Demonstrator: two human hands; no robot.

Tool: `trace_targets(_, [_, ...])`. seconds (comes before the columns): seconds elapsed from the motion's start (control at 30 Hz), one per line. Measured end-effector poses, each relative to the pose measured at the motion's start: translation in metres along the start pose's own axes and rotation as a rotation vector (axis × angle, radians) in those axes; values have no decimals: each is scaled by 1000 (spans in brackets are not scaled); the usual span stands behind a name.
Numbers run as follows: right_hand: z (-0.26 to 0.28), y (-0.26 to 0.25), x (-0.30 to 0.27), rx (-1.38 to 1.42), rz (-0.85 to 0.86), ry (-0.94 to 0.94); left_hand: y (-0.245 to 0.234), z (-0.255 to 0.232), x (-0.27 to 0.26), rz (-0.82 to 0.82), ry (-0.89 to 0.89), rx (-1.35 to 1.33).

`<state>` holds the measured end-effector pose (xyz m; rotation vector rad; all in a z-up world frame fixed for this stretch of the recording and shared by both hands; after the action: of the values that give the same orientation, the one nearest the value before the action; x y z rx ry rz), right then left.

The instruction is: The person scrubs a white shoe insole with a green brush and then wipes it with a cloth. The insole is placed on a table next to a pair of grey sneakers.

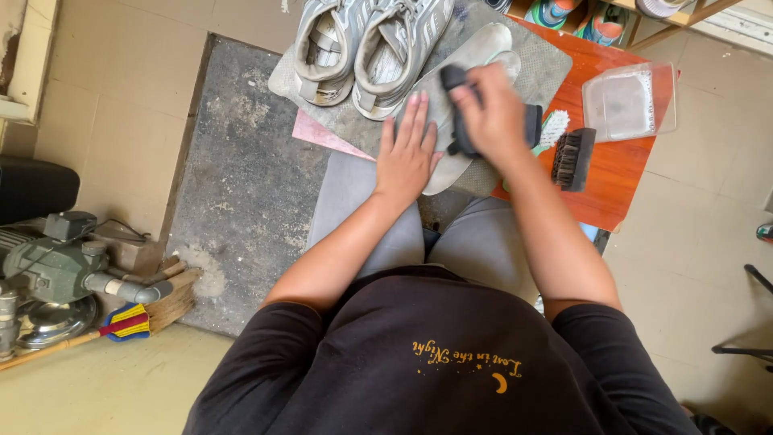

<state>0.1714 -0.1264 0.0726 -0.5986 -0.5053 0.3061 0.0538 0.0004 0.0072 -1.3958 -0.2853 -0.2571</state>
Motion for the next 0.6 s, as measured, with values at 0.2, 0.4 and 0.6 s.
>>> trace_targets(0.2, [-12, 69, -10, -665, 159, -193, 50, -1, 1, 363, 152, -70])
trace_targets(0.4, [-17, 61, 6, -878, 38, -56, 32, -1, 6, 525, 161, 8])
trace_targets(0.6, [-15, 76, 5, -723, 182, -171, 24, 3, 4, 438, 138, -92])
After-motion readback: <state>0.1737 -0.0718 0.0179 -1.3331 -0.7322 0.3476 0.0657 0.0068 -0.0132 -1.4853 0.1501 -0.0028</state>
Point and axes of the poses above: each hand's wrist, its own x-axis towards the middle knuckle, its own y-axis out of the palm, z = x × y, the point moved 5 cm from there along x, towards the middle knuckle
